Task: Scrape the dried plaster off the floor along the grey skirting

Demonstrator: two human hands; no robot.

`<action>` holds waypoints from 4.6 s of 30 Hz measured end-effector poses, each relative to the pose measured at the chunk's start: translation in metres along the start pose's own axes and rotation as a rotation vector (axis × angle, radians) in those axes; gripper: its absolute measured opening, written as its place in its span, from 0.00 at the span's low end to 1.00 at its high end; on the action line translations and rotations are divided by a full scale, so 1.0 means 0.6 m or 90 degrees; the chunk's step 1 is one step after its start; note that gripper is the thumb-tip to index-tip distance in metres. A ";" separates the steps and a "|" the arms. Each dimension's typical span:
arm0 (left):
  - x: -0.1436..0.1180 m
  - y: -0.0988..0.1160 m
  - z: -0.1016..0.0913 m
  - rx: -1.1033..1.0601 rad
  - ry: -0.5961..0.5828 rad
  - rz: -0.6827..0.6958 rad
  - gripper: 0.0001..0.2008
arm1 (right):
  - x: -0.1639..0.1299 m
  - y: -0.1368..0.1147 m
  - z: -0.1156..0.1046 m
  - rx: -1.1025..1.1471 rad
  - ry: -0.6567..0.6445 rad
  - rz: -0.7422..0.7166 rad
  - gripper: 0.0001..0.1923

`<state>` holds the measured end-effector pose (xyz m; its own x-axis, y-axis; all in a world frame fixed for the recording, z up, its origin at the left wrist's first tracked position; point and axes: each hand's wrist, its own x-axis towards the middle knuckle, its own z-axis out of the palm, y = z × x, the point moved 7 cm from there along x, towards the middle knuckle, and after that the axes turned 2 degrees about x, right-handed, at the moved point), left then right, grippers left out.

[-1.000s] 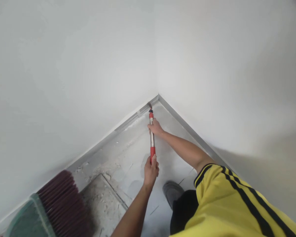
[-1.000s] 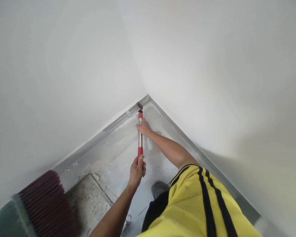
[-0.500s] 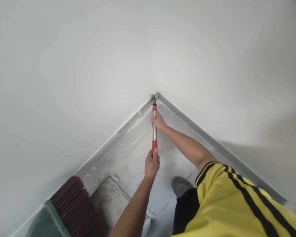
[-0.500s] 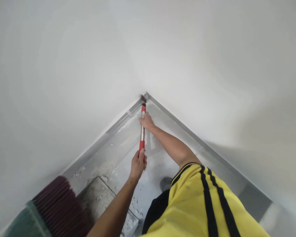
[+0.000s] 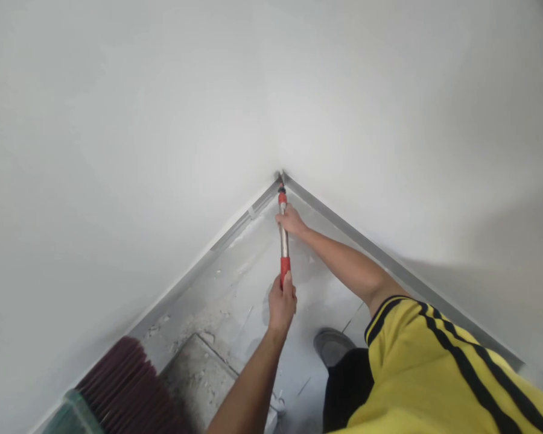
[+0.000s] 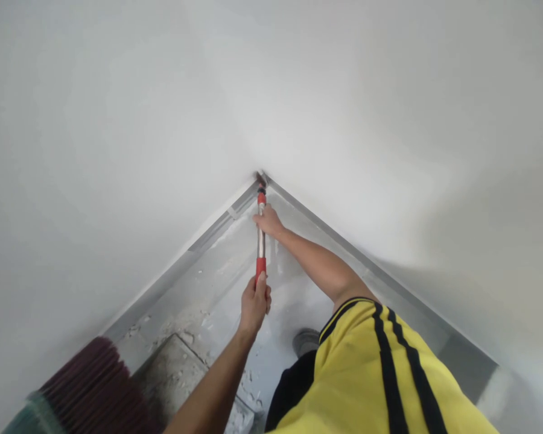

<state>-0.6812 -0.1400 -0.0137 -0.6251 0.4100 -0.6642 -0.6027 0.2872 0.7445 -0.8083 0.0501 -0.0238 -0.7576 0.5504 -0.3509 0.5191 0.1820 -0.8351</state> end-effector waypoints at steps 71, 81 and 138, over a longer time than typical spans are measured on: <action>-0.004 0.035 -0.021 0.052 0.000 0.028 0.24 | 0.008 -0.029 -0.005 0.052 0.037 -0.037 0.12; -0.005 0.037 -0.022 0.057 -0.008 0.042 0.23 | 0.003 -0.038 -0.008 0.074 0.041 -0.037 0.11; -0.033 -0.012 -0.047 0.233 0.099 0.009 0.25 | -0.022 0.046 0.067 0.220 -0.081 0.036 0.12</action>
<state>-0.6787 -0.1744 -0.0078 -0.7165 0.2885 -0.6352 -0.3944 0.5834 0.7099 -0.7999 0.0154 -0.0593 -0.7857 0.4426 -0.4322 0.4136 -0.1438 -0.8991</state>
